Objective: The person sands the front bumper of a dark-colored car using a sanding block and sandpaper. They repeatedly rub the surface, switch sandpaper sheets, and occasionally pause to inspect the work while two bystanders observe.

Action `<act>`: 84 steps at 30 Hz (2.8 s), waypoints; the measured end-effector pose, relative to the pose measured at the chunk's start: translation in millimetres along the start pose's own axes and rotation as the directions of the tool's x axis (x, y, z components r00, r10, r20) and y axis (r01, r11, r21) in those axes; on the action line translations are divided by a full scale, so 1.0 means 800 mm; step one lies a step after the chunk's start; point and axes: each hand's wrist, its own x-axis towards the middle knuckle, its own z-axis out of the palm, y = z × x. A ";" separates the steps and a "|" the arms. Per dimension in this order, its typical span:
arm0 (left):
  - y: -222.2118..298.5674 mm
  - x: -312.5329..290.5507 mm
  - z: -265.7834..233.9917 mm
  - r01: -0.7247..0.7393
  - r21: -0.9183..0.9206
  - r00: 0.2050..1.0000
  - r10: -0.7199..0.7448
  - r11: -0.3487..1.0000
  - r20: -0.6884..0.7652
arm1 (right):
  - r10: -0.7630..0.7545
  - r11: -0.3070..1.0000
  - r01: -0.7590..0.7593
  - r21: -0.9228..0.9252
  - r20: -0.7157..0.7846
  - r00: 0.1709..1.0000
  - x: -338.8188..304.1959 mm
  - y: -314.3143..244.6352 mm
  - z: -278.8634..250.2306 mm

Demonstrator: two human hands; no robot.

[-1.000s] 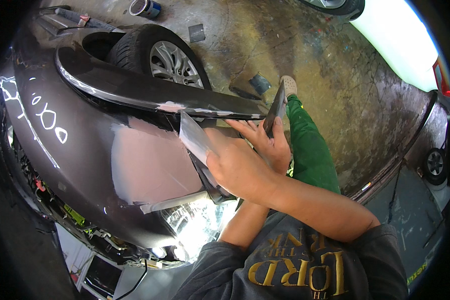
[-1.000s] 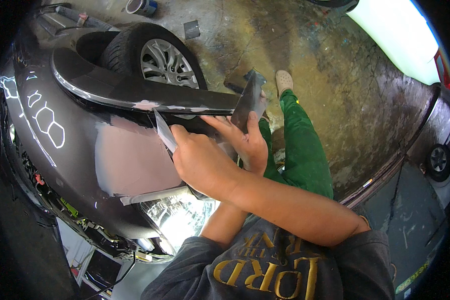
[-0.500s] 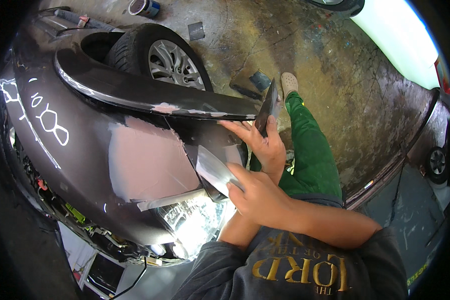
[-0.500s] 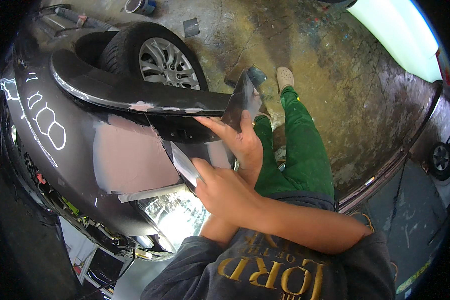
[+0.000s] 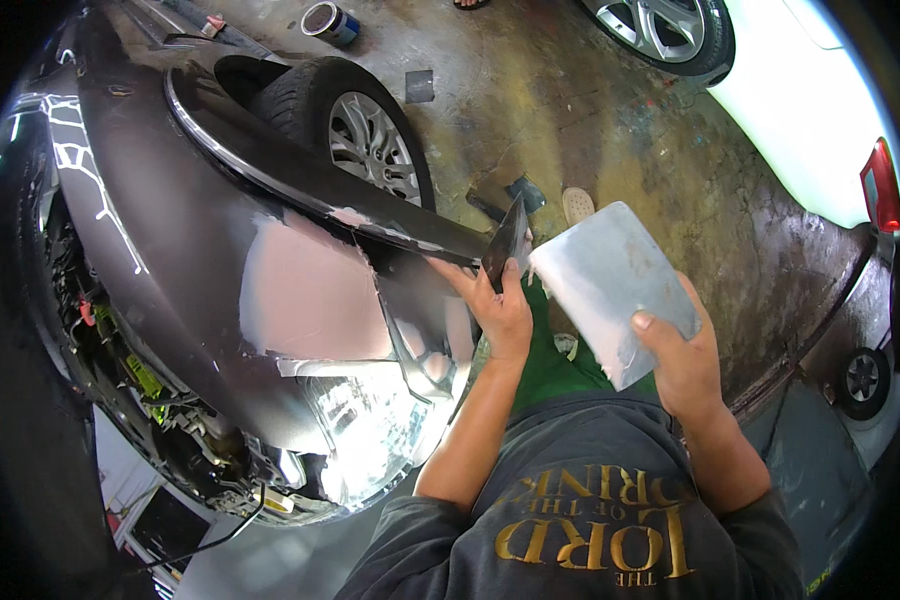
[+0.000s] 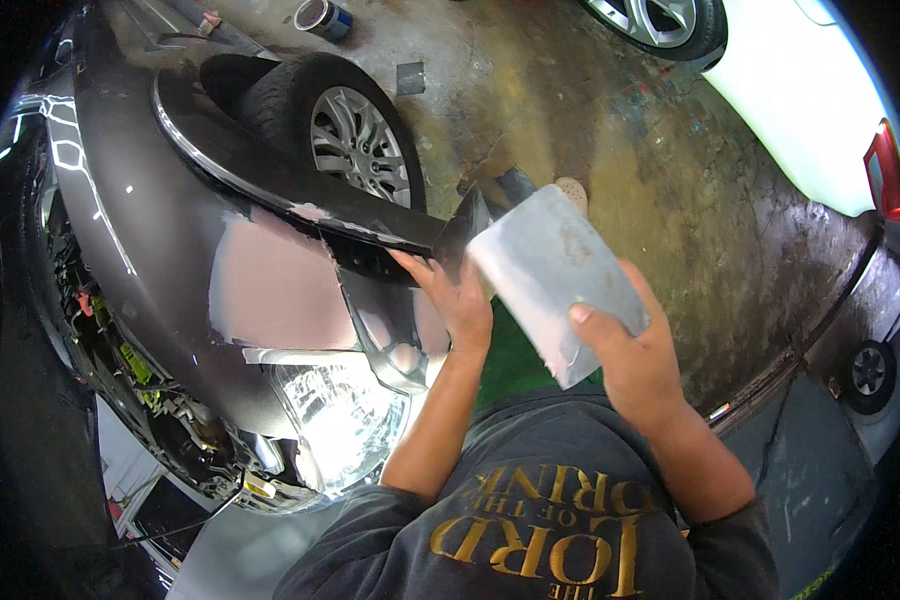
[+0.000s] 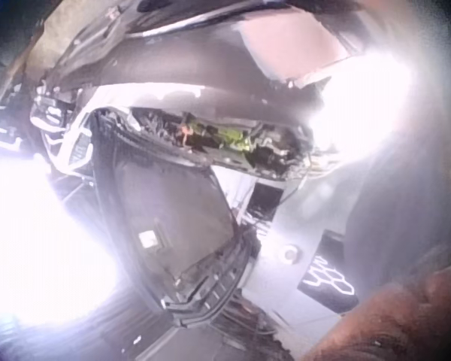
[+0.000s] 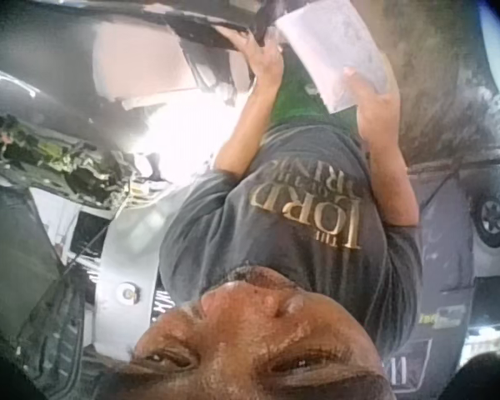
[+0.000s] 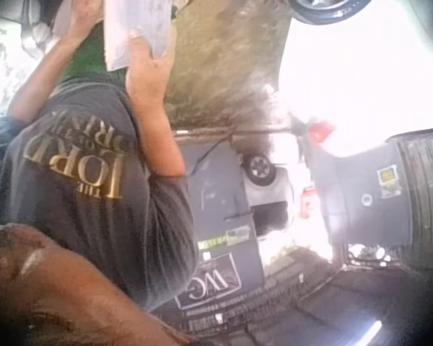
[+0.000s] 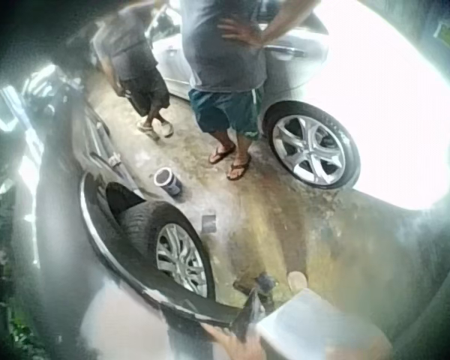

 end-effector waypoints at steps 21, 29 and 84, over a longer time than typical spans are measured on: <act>0.028 0.007 0.050 0.386 0.197 0.879 -0.295 0.901 -0.374 | 0.044 0.435 -0.267 -0.860 -0.276 0.960 0.357 0.272 -0.467; 0.026 0.013 0.049 0.375 0.230 0.891 -0.280 0.898 -0.358 | -0.013 0.623 -0.132 -0.771 -0.179 0.984 0.387 0.234 -0.459; 0.020 -0.024 -0.009 0.136 0.738 0.970 -0.239 0.661 0.035 | -0.586 0.249 0.739 -0.626 0.510 0.630 0.091 0.199 0.194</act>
